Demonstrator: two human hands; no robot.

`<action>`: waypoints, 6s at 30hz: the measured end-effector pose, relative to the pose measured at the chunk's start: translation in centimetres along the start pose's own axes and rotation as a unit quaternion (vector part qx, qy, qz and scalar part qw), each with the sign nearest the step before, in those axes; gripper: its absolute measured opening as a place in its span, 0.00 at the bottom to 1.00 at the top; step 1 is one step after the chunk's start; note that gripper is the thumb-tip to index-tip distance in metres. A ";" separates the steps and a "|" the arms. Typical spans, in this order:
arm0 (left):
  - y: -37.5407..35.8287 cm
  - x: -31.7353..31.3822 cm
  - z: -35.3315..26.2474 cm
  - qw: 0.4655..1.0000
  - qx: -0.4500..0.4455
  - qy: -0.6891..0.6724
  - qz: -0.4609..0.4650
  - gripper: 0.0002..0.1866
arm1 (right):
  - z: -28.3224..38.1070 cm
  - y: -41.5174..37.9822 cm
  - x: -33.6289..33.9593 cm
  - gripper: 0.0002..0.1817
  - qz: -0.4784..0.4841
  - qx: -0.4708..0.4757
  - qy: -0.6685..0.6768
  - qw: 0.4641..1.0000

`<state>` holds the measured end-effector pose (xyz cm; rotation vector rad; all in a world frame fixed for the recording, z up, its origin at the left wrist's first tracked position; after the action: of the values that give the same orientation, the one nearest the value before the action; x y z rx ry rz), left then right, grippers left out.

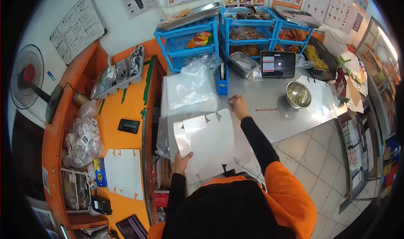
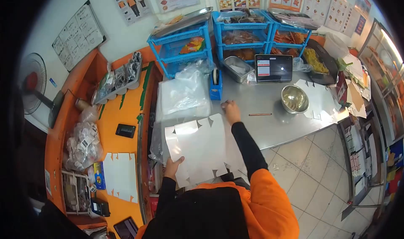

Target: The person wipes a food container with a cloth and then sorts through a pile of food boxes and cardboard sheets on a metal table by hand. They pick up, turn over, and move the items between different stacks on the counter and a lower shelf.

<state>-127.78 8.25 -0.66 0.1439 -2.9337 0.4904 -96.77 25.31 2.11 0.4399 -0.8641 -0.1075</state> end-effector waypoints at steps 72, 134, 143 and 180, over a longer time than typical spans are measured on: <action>-0.3 -6.7 0.4 0.886 0.116 -0.446 0.052 0.21 | 17.8 -16.0 2.3 0.16 0.013 0.108 0.171 0.979; -4.1 -8.3 0.2 0.885 0.128 -0.409 -0.179 0.13 | -0.6 -0.7 2.9 0.16 -0.092 -0.043 -0.001 0.995; -5.1 -7.2 0.2 0.928 0.180 -0.310 -0.106 0.14 | -0.9 1.7 5.5 0.26 -0.103 -0.086 -0.307 0.942; -16.4 28.4 8.2 0.832 0.027 -0.413 -0.369 0.21 | 36.2 -3.9 -27.9 0.25 0.390 0.027 0.203 0.898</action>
<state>-154.81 -11.79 1.88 1.8223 -3.1971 0.4346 -141.88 17.24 1.08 0.1284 -0.5751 0.7320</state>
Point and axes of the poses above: each hand's wrist, its own y-axis towards the middle knuckle, its own x-axis out of the back of the hand, z = x × y, the point moved 3 cm from there along y, towards the middle knuckle, and after that the axes turned 1 degree about y, right-handed, at the moved point
